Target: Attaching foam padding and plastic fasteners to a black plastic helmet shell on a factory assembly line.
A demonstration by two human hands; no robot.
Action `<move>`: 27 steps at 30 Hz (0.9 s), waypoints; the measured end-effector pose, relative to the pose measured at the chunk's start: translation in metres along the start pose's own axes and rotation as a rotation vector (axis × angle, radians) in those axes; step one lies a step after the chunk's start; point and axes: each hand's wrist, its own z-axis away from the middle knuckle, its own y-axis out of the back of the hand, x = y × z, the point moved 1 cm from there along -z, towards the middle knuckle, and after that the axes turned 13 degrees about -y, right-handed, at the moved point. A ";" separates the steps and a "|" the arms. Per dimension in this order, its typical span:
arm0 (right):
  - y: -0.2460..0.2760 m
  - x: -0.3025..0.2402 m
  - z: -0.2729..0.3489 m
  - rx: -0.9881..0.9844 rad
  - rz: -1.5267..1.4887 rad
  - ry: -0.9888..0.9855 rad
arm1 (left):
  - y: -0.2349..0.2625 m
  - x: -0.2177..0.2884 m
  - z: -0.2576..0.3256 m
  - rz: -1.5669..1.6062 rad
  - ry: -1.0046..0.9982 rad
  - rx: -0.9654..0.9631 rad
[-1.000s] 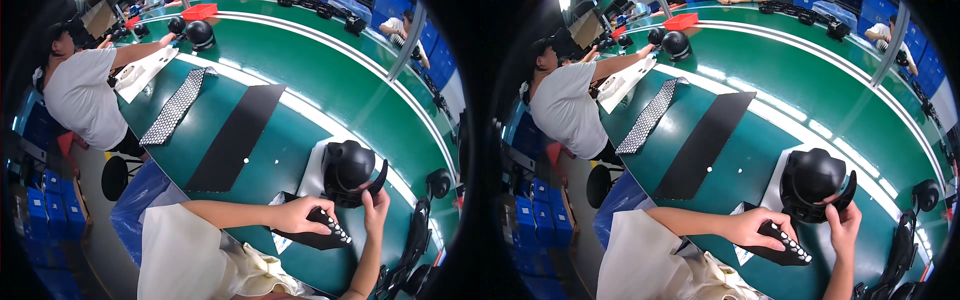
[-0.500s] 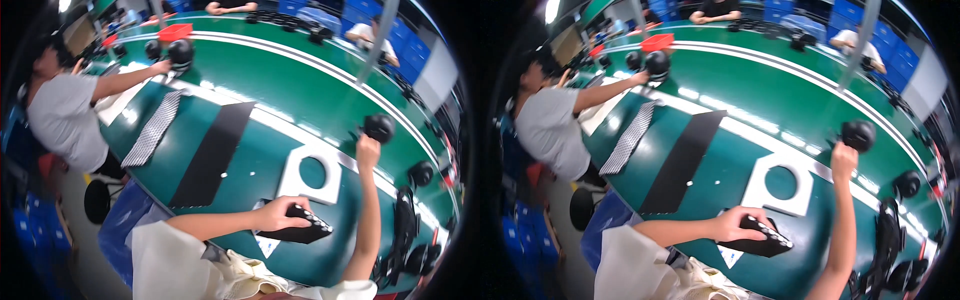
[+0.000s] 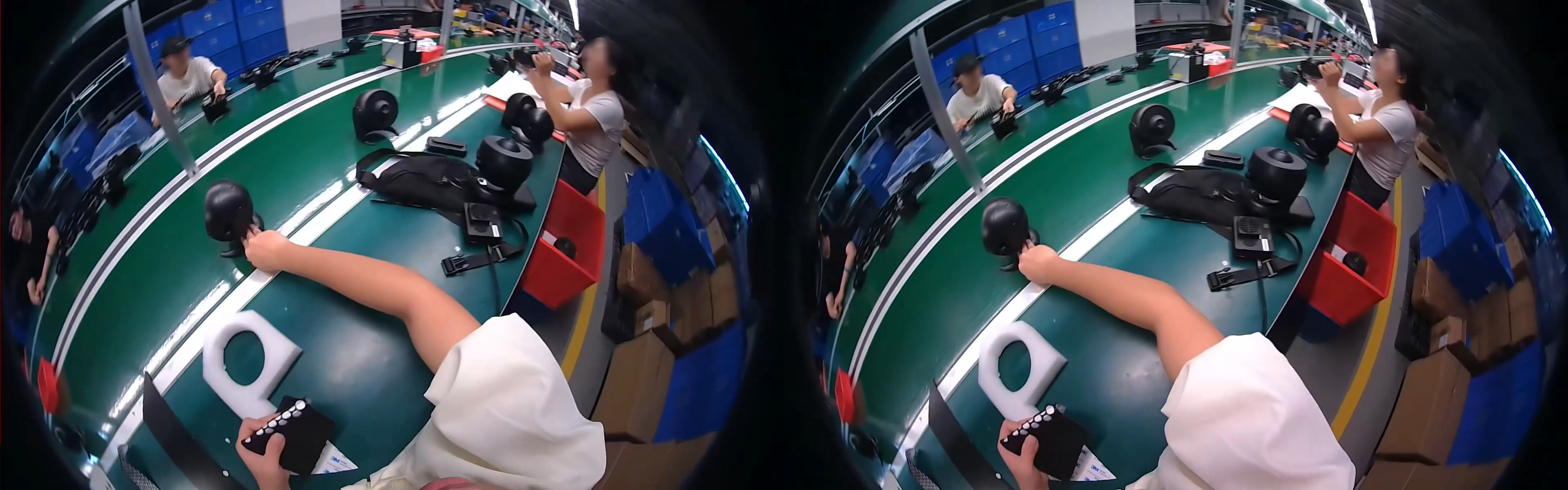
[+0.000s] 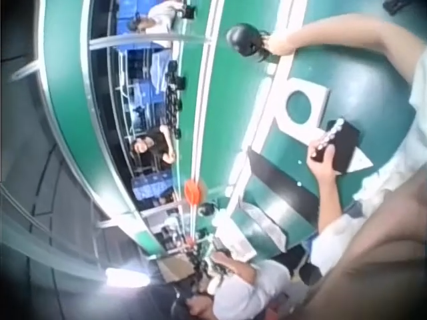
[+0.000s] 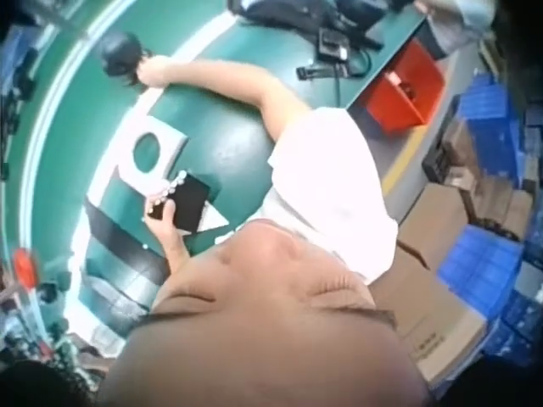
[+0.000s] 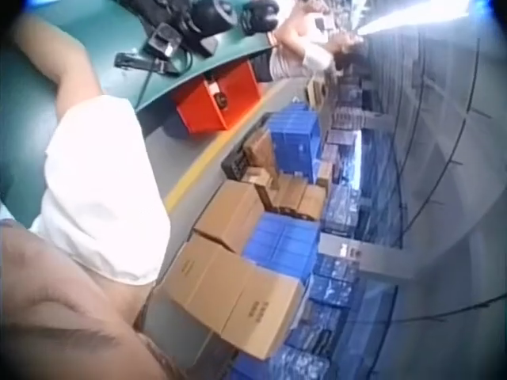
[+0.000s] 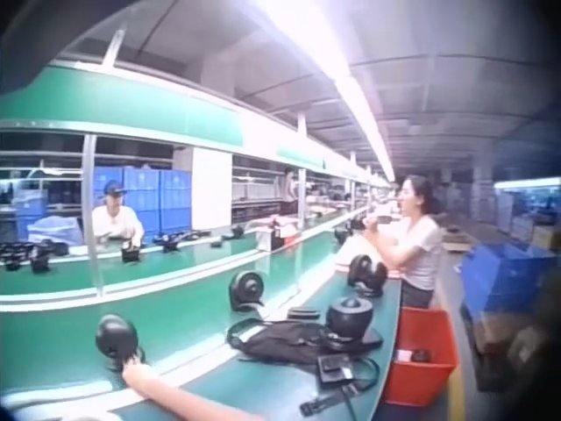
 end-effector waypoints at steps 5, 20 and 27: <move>0.090 0.020 0.040 -0.620 0.031 0.030 | 0.002 0.002 -0.001 -0.019 -0.023 -0.005; 0.214 0.316 0.282 0.275 0.005 -1.083 | 0.000 -0.006 -0.005 -0.044 0.014 0.061; 0.223 0.310 0.280 0.452 -0.033 -0.930 | 0.006 -0.007 0.000 0.014 0.109 0.075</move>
